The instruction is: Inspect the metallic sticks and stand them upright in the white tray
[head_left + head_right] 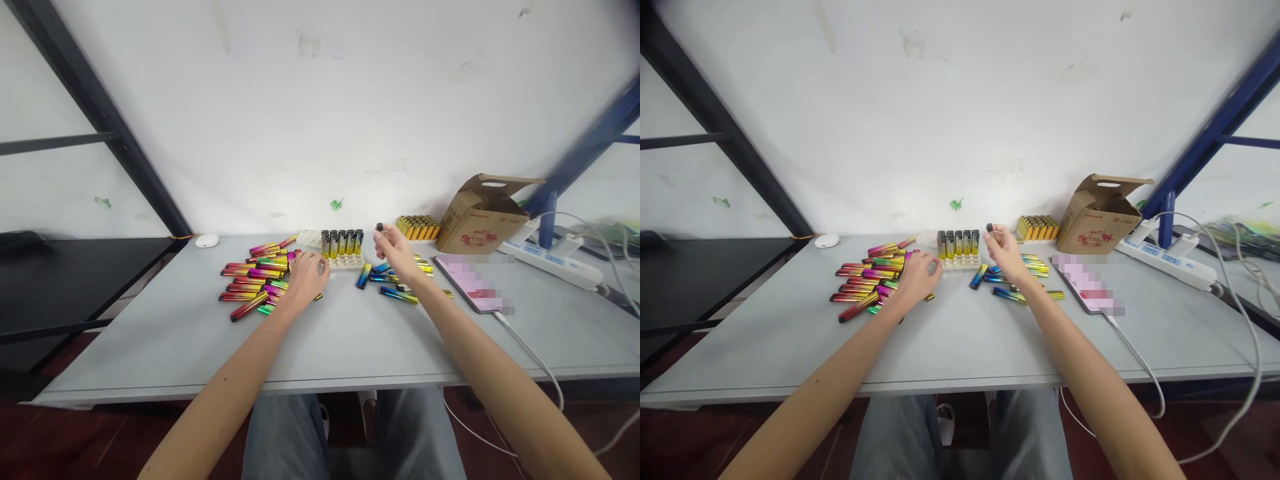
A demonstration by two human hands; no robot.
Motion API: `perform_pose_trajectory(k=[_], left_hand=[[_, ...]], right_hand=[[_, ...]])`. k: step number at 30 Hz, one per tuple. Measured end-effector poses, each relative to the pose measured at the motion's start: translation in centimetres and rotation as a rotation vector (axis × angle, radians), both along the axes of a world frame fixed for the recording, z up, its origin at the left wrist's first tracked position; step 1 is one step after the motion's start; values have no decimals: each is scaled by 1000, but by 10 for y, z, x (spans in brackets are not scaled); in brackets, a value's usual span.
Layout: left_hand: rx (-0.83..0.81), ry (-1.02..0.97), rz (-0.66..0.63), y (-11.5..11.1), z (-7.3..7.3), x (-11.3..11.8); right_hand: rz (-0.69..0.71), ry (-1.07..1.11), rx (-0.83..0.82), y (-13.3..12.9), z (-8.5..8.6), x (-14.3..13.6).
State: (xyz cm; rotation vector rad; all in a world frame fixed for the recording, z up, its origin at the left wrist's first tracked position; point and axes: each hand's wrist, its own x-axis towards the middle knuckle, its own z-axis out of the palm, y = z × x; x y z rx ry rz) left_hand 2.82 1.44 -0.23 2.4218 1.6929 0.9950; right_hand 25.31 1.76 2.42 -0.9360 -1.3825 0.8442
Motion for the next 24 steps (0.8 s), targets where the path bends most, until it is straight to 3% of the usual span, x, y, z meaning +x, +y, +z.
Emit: perform_pose_trajectory(k=[4, 10, 18, 24], left_hand=[[4, -12, -15, 0, -1, 0], [16, 10, -33, -1, 0, 1], [23, 13, -52, -4, -1, 3], [50, -37, -119, -8, 2, 7]], right_hand=[[186, 209, -213, 9, -2, -29], [338, 332, -441, -3, -7, -33], [572, 441, -598, -10, 6, -25], [511, 516, -520, -10, 1, -25]])
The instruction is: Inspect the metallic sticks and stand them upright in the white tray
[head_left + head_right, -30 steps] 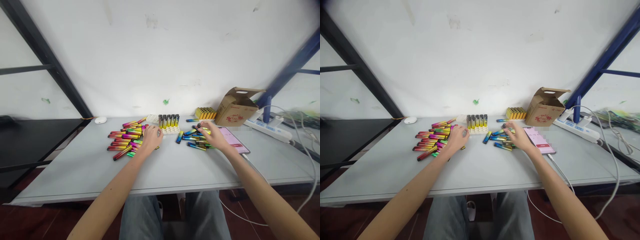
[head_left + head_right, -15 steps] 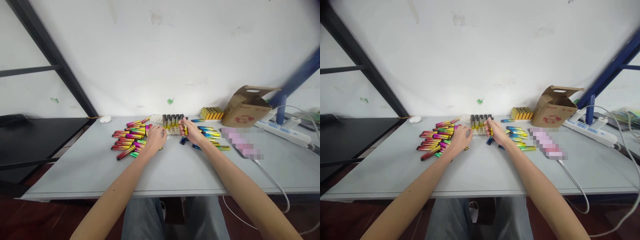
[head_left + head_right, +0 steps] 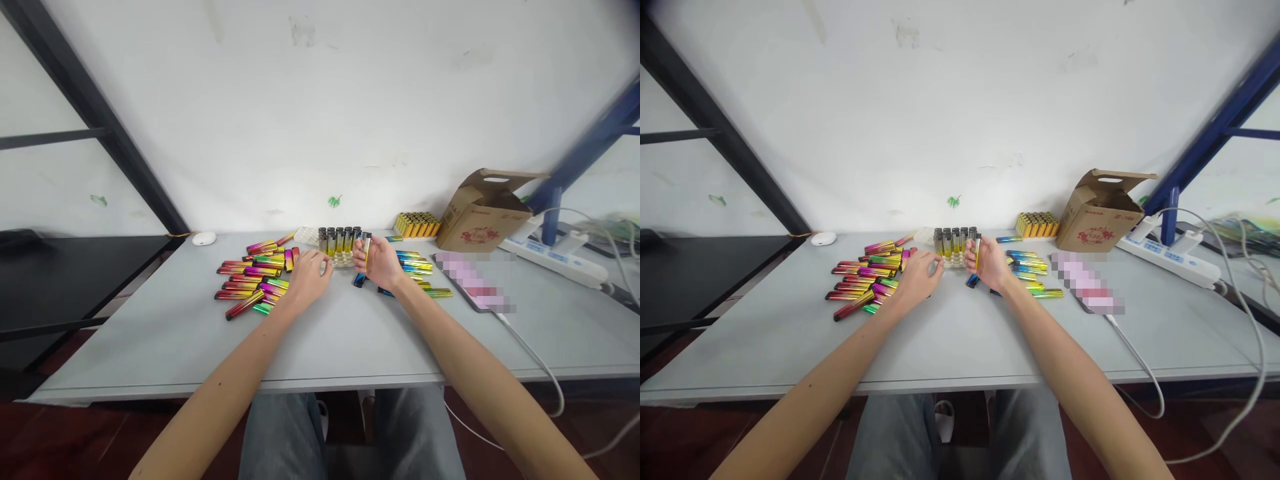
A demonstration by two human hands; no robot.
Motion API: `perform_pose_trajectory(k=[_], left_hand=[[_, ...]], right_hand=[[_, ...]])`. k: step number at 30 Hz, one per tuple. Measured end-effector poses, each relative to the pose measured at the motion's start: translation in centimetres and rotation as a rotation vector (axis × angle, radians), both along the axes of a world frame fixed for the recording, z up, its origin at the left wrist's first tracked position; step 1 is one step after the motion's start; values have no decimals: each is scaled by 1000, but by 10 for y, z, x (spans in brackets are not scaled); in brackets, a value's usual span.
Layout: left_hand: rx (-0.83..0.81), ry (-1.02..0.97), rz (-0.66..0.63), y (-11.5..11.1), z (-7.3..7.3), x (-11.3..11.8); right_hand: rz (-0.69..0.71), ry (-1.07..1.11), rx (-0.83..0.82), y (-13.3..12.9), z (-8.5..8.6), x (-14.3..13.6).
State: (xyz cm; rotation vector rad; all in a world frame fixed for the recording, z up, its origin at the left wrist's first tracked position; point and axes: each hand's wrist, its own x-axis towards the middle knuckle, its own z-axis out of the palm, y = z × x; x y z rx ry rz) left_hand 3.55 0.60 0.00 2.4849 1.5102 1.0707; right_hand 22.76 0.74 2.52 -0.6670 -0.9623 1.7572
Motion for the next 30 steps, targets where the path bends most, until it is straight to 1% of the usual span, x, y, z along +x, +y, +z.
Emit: perform_pose_trajectory(k=[3, 5, 11, 15, 17, 20, 23, 25, 26, 28, 30], left_hand=[[15, -47, -79, -3, 1, 1], [10, -65, -130, -5, 2, 2], [-64, -121, -211, -8, 2, 4], [-194, -312, -272, -8, 1, 8], [-273, -400, -274, -8, -1, 11], [-337, -479, -279, -9, -2, 14], [-421, -535, -371, -10, 2, 14], [-504, -549, -454, -10, 7, 12], [-543, -558, -472, -10, 9, 11], [-610, -596, -459, -10, 14, 10], [-669, -667, -428, -11, 17, 9]], right_hand=[[-51, 69, 44, 2, -1, 0], [-70, 72, 63, 3, -1, 1], [-140, -48, 115, 1, -1, -1], [-178, -194, 283, -2, -3, -5], [-188, -254, 359, -4, -3, -7], [-208, -365, 425, -6, -4, -9], [-211, -441, 447, -9, -4, -12], [-203, -452, 454, -9, -4, -13], [-207, -453, 453, -9, -4, -13], [-229, -443, 445, -8, -3, -12], [-266, -388, 395, -6, -2, -10]])
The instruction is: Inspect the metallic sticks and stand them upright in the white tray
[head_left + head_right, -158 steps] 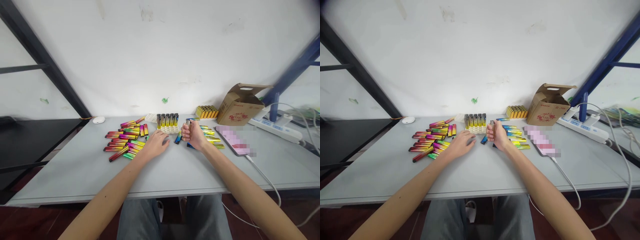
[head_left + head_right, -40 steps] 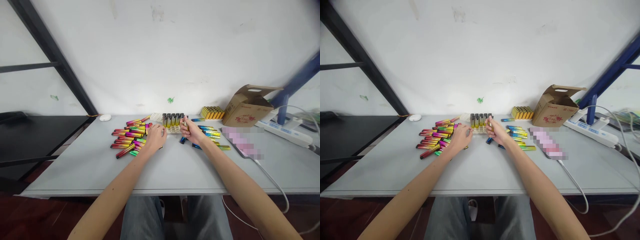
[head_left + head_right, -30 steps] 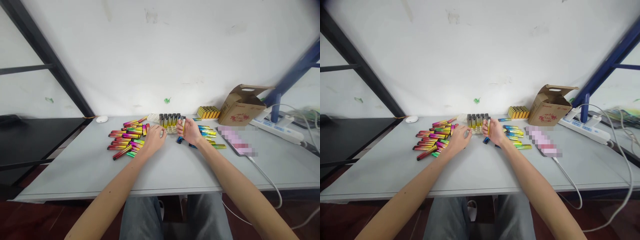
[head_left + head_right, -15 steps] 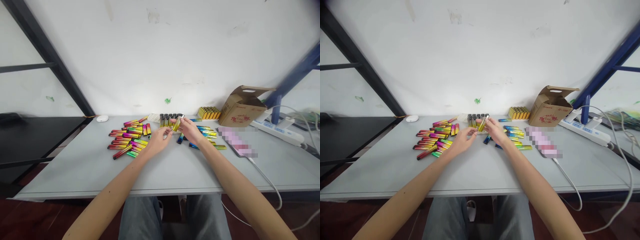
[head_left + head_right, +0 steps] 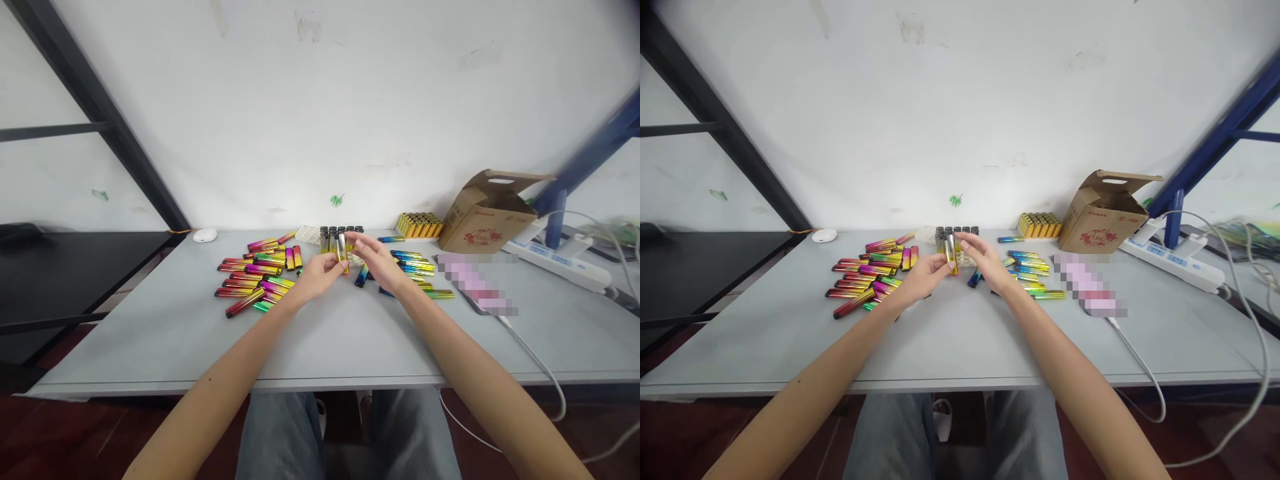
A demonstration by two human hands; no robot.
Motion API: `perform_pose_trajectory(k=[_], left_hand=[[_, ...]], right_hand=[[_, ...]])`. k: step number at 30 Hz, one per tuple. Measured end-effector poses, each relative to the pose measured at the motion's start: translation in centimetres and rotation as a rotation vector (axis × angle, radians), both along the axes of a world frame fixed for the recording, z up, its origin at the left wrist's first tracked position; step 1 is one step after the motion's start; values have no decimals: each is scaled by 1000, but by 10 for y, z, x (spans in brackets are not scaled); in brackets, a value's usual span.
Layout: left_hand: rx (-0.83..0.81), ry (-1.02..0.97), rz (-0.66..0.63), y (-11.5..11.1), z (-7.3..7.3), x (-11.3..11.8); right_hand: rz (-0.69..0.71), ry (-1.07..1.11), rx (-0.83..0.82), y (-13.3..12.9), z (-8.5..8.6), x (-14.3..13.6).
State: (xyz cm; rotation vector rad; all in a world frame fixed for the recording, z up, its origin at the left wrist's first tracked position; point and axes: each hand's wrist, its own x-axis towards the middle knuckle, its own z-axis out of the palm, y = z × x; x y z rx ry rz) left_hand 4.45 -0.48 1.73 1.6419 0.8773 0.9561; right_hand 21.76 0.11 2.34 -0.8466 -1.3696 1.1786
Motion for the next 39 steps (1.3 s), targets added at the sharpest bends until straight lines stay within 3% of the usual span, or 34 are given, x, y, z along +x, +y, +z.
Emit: perform_pose_trajectory(k=[5, 14, 21, 30, 39], left_hand=[[-199, -160, 3, -5, 6, 1], [-427, -396, -56, -5, 14, -2], [-484, -560, -103, -5, 15, -4], [-601, -568, -214, -4, 19, -11], [-592, -579, -166, -2, 17, -8]], right_hand=[[19, 212, -154, 6, 3, 13], [16, 342, -222, 7, 2, 18], [-41, 437, -265, 9, 5, 21], [-108, 469, -264, 11, 4, 26], [-120, 430, -259, 12, 2, 25]])
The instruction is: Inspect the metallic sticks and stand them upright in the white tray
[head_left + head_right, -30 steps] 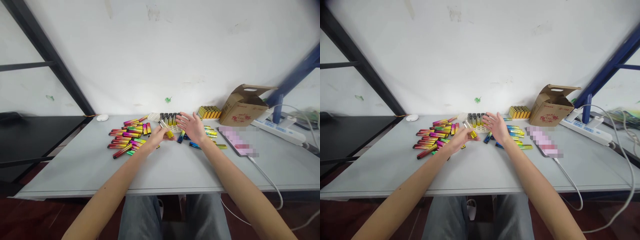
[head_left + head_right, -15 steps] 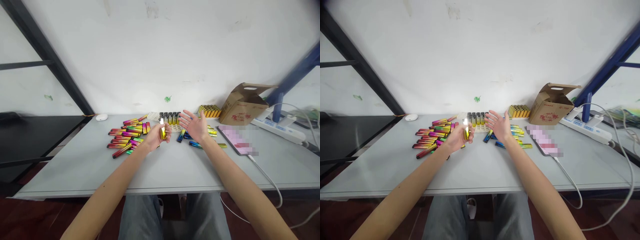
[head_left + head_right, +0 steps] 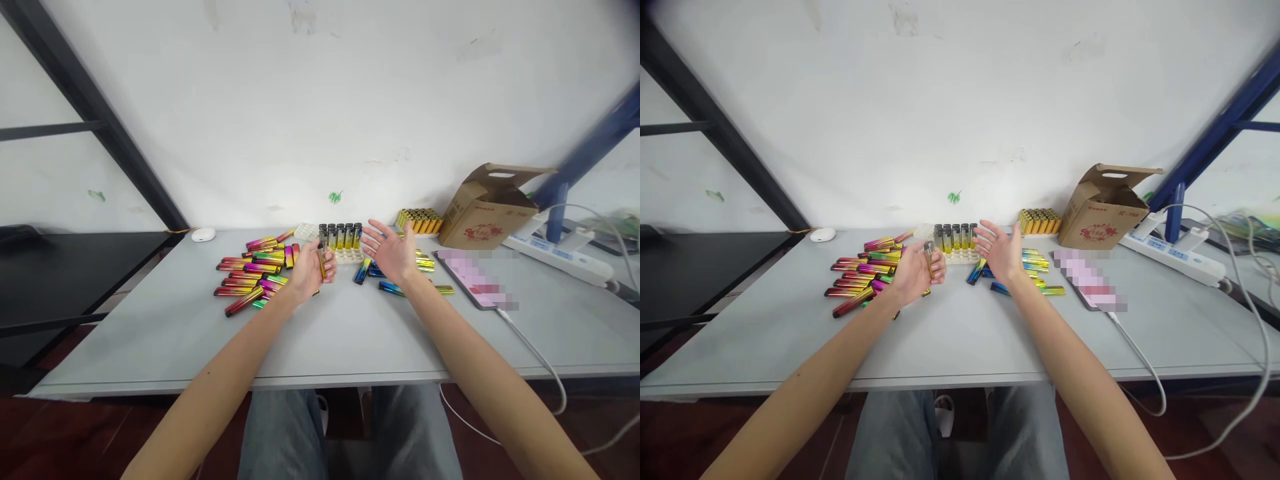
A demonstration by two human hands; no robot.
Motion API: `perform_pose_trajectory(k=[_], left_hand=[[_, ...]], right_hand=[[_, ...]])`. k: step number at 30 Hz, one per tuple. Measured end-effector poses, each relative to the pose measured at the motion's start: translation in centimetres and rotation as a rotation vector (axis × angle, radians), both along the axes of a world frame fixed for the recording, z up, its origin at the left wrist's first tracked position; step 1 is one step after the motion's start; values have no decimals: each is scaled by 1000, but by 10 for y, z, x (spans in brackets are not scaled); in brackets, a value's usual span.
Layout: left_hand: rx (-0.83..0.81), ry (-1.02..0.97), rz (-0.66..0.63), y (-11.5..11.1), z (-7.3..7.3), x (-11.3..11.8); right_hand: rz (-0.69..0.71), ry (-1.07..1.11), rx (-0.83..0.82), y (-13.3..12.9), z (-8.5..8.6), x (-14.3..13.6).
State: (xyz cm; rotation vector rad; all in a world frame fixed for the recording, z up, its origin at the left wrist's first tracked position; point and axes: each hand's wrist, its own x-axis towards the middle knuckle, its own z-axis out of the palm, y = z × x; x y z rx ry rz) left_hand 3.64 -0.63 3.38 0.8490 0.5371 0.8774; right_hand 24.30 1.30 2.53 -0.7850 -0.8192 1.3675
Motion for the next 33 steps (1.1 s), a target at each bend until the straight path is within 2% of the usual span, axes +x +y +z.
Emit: perform_pose_trajectory(k=[7, 12, 24, 33], left_hand=[[49, 59, 116, -2, -2, 7], [37, 143, 131, -5, -1, 13], [47, 158, 63, -5, -7, 14], [63, 97, 49, -4, -9, 13]], right_hand=[[9, 8, -4, -1, 0, -1], [16, 19, -3, -2, 1, -2], [18, 42, -7, -3, 3, -2], [-7, -97, 21, -3, 2, -3]])
